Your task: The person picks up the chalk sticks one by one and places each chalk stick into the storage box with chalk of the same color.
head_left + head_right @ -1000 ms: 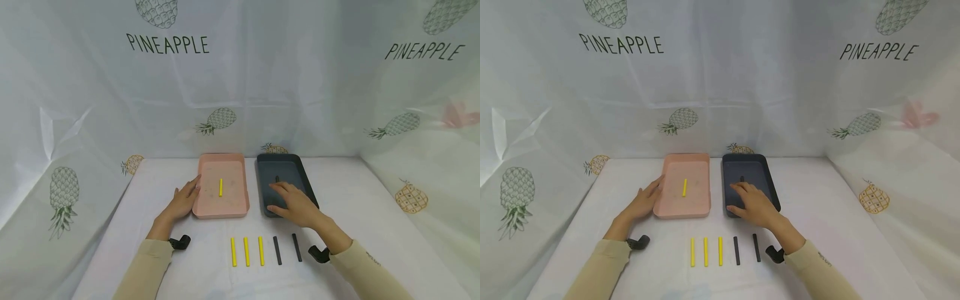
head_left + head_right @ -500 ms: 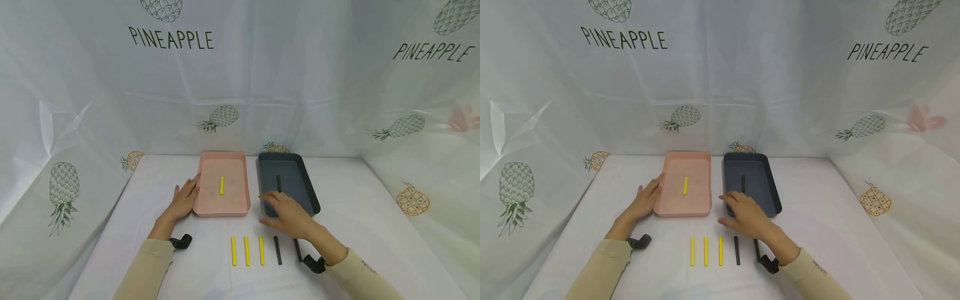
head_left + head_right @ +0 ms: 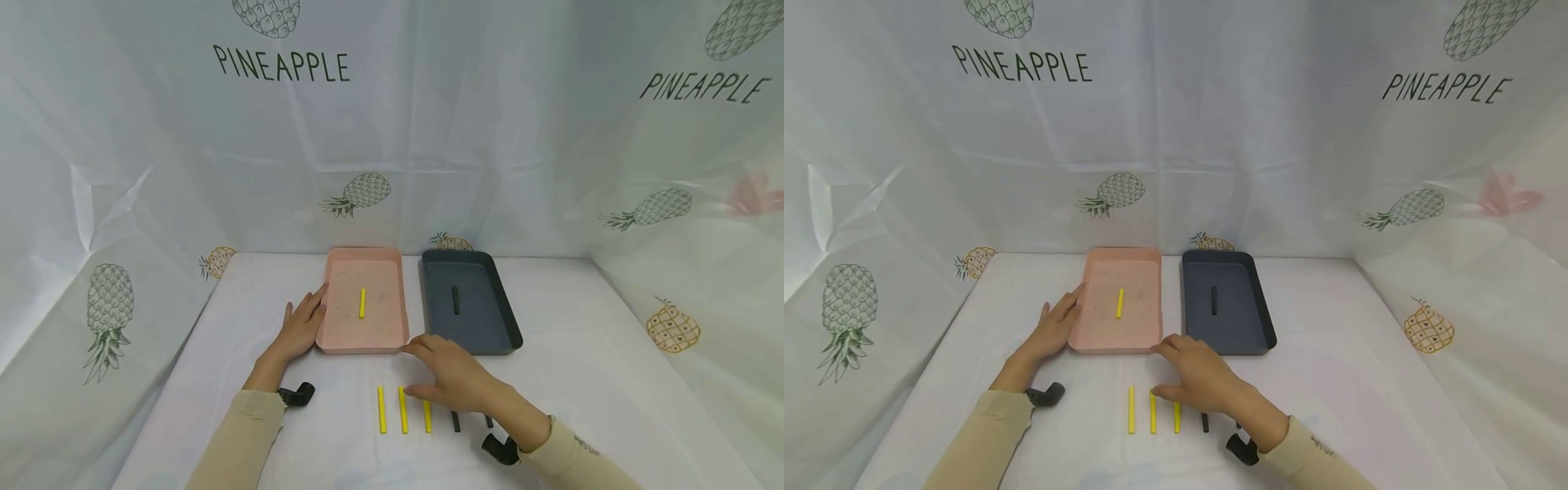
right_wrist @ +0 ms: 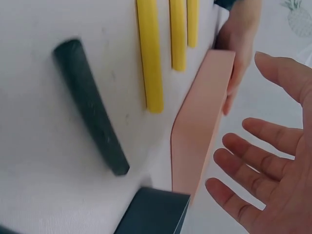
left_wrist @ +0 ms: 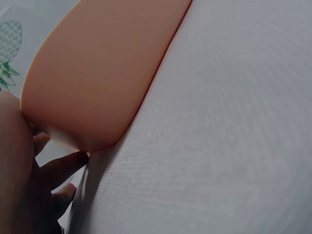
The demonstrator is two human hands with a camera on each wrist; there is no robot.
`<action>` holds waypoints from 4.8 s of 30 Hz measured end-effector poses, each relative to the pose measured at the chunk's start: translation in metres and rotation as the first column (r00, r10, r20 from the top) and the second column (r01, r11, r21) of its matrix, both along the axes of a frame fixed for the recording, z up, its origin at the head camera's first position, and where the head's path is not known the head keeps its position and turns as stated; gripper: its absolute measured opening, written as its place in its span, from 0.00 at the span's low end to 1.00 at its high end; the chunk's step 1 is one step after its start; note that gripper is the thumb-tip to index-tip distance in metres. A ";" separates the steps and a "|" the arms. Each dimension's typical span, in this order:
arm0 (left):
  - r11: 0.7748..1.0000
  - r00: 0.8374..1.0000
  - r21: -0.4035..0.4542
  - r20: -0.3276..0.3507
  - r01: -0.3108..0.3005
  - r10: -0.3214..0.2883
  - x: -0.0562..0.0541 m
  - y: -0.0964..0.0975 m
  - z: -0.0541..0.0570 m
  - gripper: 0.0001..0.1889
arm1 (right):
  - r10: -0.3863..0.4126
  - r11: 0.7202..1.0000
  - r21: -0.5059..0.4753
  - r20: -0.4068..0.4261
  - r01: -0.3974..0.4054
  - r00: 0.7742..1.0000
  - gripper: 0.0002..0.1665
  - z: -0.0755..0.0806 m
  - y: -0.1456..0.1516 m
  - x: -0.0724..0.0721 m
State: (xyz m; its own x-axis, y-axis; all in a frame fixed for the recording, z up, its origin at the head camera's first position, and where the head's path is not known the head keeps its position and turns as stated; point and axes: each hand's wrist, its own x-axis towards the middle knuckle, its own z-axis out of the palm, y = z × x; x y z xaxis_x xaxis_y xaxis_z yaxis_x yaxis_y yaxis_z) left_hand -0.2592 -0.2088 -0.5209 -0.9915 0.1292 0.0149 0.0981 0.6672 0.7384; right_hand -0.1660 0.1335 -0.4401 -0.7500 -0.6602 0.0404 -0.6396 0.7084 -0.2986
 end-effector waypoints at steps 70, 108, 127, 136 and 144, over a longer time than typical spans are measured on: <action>1.000 1.000 0.000 -0.028 -0.013 0.013 0.008 0.003 -0.002 0.28 | 0.091 0.974 0.204 0.042 -0.098 0.995 0.42 -0.027 -0.043 0.023; 1.000 1.000 0.003 -0.005 -0.012 0.012 0.009 0.001 -0.003 0.28 | 0.044 0.995 0.085 0.070 -0.050 0.997 0.46 0.018 -0.037 -0.004; 1.000 1.000 0.013 -0.009 -0.006 0.006 0.010 0.000 -0.005 0.28 | 0.019 0.998 0.066 0.048 -0.022 0.999 0.45 0.026 -0.038 -0.024; 1.000 1.000 0.010 -0.013 -0.015 0.015 0.009 0.000 -0.006 0.28 | 0.016 0.999 0.030 0.056 -0.018 0.998 0.43 0.031 -0.041 -0.035; 1.000 1.000 0.015 -0.020 -0.009 0.010 0.010 0.000 -0.005 0.28 | 0.004 1.000 0.011 0.081 -0.005 0.997 0.44 0.030 -0.043 -0.047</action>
